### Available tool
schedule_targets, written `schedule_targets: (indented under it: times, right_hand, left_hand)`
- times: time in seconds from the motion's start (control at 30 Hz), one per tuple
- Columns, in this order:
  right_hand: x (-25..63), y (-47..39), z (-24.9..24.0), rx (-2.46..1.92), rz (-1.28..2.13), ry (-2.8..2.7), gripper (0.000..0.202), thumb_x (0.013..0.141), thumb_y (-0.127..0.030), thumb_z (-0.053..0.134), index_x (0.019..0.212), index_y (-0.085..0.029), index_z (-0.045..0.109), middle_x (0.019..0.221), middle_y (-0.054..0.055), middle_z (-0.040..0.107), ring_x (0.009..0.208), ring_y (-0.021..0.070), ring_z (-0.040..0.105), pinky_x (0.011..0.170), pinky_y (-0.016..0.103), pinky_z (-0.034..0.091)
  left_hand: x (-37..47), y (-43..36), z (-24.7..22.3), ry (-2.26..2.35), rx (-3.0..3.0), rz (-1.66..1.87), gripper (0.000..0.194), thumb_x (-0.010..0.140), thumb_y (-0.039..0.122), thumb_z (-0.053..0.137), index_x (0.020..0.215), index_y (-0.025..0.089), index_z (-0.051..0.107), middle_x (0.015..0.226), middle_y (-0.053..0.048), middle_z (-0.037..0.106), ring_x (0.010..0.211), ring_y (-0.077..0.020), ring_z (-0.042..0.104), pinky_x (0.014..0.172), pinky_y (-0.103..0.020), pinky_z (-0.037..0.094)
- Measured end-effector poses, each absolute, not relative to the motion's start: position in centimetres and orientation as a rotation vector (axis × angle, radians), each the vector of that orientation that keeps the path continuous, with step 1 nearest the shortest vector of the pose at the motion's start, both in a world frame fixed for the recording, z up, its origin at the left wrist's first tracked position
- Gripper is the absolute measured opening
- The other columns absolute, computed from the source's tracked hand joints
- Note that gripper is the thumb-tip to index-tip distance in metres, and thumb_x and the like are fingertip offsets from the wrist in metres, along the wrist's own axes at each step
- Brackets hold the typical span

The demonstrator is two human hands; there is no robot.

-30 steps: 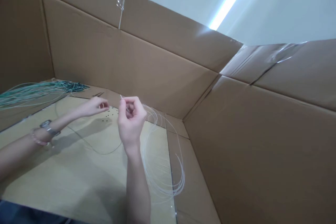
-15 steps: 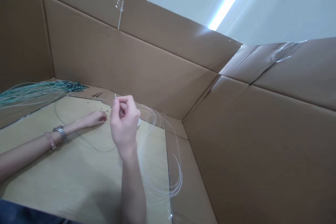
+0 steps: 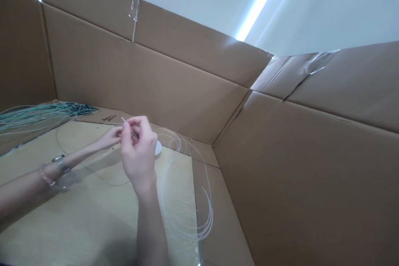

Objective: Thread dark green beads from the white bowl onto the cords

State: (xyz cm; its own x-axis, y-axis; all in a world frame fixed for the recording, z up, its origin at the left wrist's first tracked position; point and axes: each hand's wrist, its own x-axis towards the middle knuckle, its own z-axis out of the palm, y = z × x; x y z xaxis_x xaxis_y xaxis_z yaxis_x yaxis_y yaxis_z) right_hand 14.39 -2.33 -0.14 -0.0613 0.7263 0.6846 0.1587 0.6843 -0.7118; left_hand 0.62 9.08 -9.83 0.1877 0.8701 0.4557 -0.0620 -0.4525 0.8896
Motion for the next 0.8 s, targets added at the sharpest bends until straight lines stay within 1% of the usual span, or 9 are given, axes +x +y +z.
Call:
schedule_targets:
  times: [0.07,0.1,0.13,0.2,0.27,0.37,0.47,0.63,0.8]
  right_hand:
    - [14.5,-2.6,-0.1,-0.768,0.496,-1.599,0.014,0.09,-0.029,0.051,0.082,-0.019,0.052,0.066,-0.003,0.058,0.052,0.0046,0.049,0.047,0.016,0.041]
    - [14.6,-2.8,0.0,-0.79,0.454,-1.598,0.013,0.089,-0.029,0.052,0.081,-0.019,0.053,0.067,-0.002,0.058,0.054,0.0054,0.051,0.048,0.017,0.041]
    - [14.7,-3.1,0.1,-0.811,0.402,-1.593,0.012,0.089,-0.028,0.053,0.081,-0.019,0.054,0.069,-0.002,0.059,0.056,0.0061,0.053,0.048,0.017,0.042]
    - [14.7,-3.8,0.2,-0.825,0.28,-1.576,0.009,0.089,-0.024,0.054,0.081,-0.019,0.056,0.072,-0.001,0.061,0.061,0.007,0.055,0.051,0.018,0.043]
    - [14.7,-4.6,0.4,-0.801,0.153,-1.553,0.007,0.087,-0.018,0.054,0.081,-0.018,0.057,0.078,0.0,0.063,0.068,0.008,0.06,0.057,0.02,0.047]
    - [14.7,-5.7,0.6,-0.735,0.007,-1.535,0.009,0.083,-0.009,0.055,0.081,-0.017,0.056,0.09,0.002,0.066,0.085,0.0115,0.065,0.068,0.023,0.054]
    - [14.4,-6.3,0.6,-0.692,-0.019,-1.555,0.013,0.079,-0.005,0.056,0.082,-0.017,0.056,0.099,0.004,0.068,0.093,0.0145,0.067,0.077,0.027,0.057]
    - [13.6,-6.4,0.4,-0.625,-0.007,-1.575,0.015,0.078,-0.004,0.056,0.083,-0.017,0.057,0.102,0.007,0.069,0.095,0.0172,0.068,0.075,0.029,0.061]
    - [13.4,-6.0,0.3,-0.619,-0.066,-1.564,0.015,0.078,-0.005,0.057,0.083,-0.019,0.057,0.1,0.006,0.07,0.093,0.0165,0.069,0.074,0.028,0.061]
  left_hand:
    - [1.6,7.7,-7.1,0.663,1.516,1.431,0.034,0.074,0.039,0.076,0.087,0.011,0.06,0.074,0.0,0.06,0.065,-0.0086,0.058,0.057,-0.018,0.049]
    - [2.0,6.7,-5.7,0.594,1.457,1.462,0.039,0.071,0.042,0.077,0.09,0.014,0.059,0.076,0.001,0.06,0.067,-0.0074,0.058,0.059,-0.016,0.049]
    - [2.4,5.6,-4.4,0.528,1.403,1.486,0.041,0.071,0.046,0.076,0.092,0.016,0.057,0.08,0.001,0.06,0.069,-0.0062,0.058,0.061,-0.014,0.049]
    - [2.9,3.1,-2.3,0.41,1.321,1.506,0.041,0.071,0.048,0.076,0.091,0.019,0.055,0.081,0.003,0.059,0.066,-0.0038,0.057,0.059,-0.011,0.049]
    - [3.2,0.8,-1.0,0.214,1.164,1.48,0.032,0.072,0.037,0.078,0.087,0.019,0.055,0.077,0.005,0.058,0.064,-0.0025,0.057,0.06,-0.009,0.05]
    - [3.3,-1.2,-0.4,-0.004,1.036,1.409,0.021,0.075,0.021,0.077,0.083,0.018,0.058,0.073,0.005,0.061,0.062,-0.0022,0.059,0.061,-0.007,0.052]
    - [3.1,-1.5,-0.5,-0.079,1.041,1.394,0.017,0.076,0.018,0.076,0.083,0.017,0.06,0.072,0.004,0.063,0.062,-0.0027,0.06,0.06,-0.007,0.053]
    - [2.5,-1.0,-0.5,-0.108,1.025,1.367,0.013,0.076,0.015,0.074,0.081,0.017,0.062,0.07,0.004,0.063,0.061,-0.0034,0.061,0.059,-0.008,0.054]
    - [2.5,-1.8,-0.1,-0.06,0.937,1.307,0.019,0.071,0.018,0.08,0.075,0.018,0.062,0.068,0.004,0.062,0.057,-0.0037,0.061,0.057,-0.008,0.056]
